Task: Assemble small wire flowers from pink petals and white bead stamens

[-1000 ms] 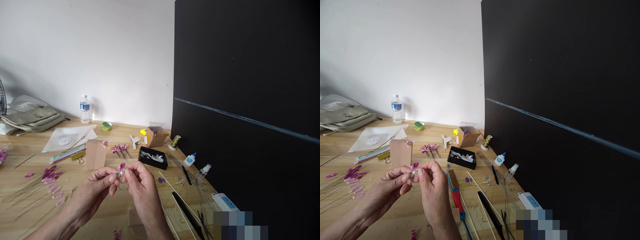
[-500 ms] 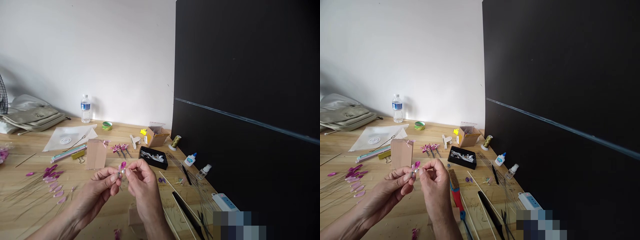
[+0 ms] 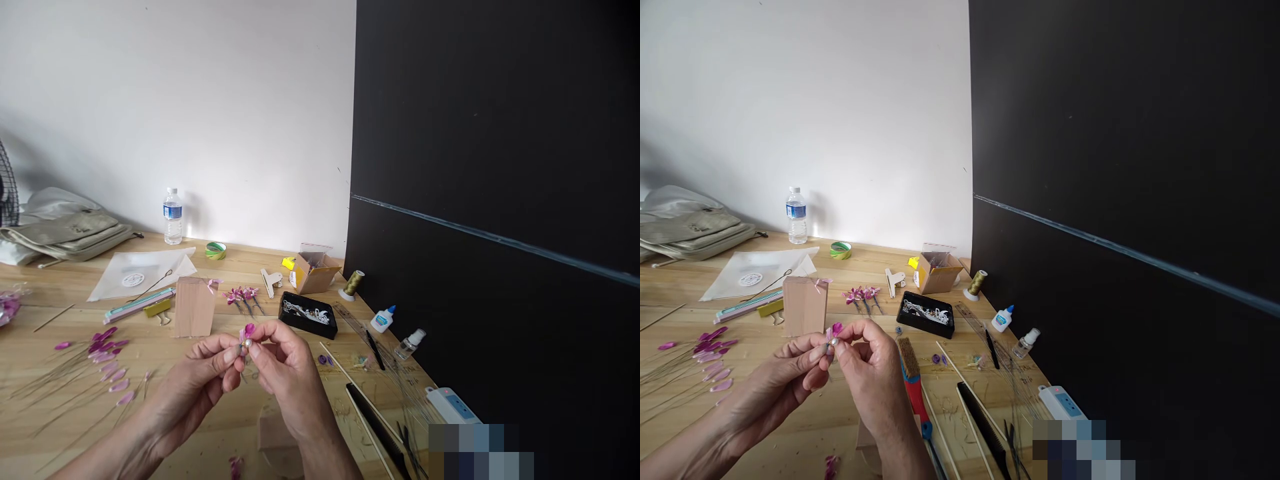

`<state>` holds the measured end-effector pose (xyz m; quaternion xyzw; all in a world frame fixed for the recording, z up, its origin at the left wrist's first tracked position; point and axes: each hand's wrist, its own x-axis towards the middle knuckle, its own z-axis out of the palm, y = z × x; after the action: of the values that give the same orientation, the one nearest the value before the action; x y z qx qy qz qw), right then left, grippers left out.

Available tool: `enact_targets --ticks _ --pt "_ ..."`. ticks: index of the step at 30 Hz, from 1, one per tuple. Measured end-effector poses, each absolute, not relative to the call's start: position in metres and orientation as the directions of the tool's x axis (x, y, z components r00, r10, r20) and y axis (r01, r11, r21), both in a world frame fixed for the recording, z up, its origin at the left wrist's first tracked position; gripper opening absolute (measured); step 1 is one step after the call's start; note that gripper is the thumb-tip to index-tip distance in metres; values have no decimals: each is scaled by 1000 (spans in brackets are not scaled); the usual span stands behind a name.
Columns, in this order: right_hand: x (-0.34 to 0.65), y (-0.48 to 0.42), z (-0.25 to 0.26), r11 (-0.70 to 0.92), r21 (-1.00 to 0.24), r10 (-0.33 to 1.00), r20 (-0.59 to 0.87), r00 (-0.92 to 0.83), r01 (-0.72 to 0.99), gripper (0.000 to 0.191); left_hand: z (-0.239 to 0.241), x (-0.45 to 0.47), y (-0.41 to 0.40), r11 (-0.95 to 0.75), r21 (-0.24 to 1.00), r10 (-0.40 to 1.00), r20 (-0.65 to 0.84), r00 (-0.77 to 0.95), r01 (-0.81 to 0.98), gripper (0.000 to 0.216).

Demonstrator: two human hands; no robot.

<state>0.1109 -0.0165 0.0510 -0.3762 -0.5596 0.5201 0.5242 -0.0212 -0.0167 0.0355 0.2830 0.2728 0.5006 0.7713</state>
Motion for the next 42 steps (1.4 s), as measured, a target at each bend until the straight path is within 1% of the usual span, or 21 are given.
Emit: enact_targets --ticks 5,9,12,16,19,22,25,27,33,38,42 --pt "115 -14 52 206 -978 961 205 -186 -15 8 35 -21 -18 413 644 902 -195 384 -644 15" --pt "114 -16 52 321 -942 941 305 -148 101 5 33 -20 -19 418 606 904 -200 378 -677 17" --pt "112 -19 53 378 -904 925 362 -112 201 7 32 -19 -19 394 605 915 -191 354 -692 15" --pt "113 -19 53 389 -886 921 374 -104 253 7 32 -18 -19 368 608 927 -175 333 -704 17" --pt "114 -18 54 364 -894 931 351 -97 259 7 32 -18 -19 367 611 927 -176 332 -702 16" --pt "115 -18 56 338 -907 941 326 -90 251 8 31 -18 -19 361 649 927 -173 332 -670 13" --pt "115 -19 56 327 -917 945 318 -74 229 9 33 -19 -20 312 724 940 -139 313 -615 10" --pt "116 -19 54 315 -921 949 303 -85 231 9 34 -19 -20 282 762 945 -118 304 -583 11" --pt "116 -18 50 298 -930 955 289 -72 215 8 35 -19 -22 253 815 952 -116 282 -521 13" --pt "116 -17 52 271 -949 962 263 -72 158 10 31 -19 -18 107 917 970 -11 243 -385 17" --pt "116 -17 53 259 -956 966 253 -60 138 10 28 -22 -15 -19 963 974 79 212 -270 16"
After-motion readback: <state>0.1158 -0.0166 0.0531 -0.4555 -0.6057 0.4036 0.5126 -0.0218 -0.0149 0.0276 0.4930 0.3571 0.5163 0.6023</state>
